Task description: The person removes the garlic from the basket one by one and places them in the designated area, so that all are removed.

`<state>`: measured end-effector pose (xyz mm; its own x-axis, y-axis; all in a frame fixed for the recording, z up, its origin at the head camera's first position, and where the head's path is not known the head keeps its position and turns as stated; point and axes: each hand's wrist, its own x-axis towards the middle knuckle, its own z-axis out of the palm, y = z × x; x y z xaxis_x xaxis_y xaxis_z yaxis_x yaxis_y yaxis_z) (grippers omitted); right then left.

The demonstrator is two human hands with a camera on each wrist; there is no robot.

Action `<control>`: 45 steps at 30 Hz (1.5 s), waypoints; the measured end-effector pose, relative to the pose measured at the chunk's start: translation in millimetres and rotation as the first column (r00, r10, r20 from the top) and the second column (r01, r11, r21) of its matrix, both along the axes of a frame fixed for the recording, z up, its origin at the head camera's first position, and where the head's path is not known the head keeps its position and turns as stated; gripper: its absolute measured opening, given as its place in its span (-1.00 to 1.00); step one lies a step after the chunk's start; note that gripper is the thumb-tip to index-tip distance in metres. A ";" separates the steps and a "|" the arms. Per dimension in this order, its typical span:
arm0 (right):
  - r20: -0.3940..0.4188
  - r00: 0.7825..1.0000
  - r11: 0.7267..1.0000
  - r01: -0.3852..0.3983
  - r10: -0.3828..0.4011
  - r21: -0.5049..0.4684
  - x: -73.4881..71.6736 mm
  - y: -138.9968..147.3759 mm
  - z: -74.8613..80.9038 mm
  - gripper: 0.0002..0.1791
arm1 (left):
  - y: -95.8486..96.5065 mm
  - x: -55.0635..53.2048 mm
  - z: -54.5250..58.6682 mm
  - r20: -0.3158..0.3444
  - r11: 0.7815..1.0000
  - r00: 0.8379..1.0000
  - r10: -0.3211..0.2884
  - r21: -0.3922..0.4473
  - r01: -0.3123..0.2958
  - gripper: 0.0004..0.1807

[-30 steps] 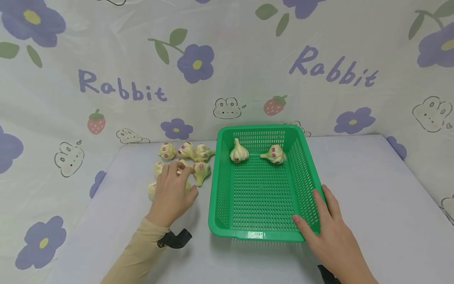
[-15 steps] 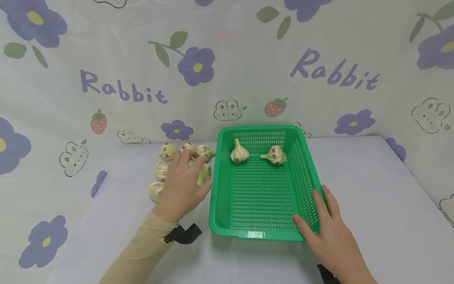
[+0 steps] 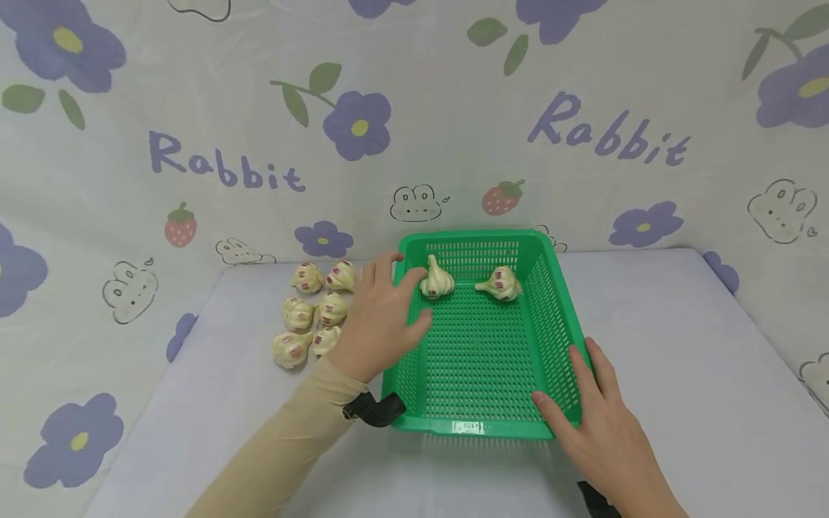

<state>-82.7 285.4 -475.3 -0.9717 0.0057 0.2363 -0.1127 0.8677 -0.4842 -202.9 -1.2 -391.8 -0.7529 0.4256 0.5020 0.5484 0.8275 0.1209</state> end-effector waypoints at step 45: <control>0.051 0.999 1.000 0.018 -0.019 0.014 0.0 -0.7 2.3 -0.01 | 98.9 -93.7 -45.8 0.342 0.920 0.898 0.277 -0.363 -0.146 -0.19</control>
<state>-82.6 284.7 -473.0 -0.9822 0.0209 0.1866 -0.0720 0.8759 -0.4772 -296.6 97.7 -437.6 -0.9467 0.3214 0.0235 0.3213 0.9470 -0.0081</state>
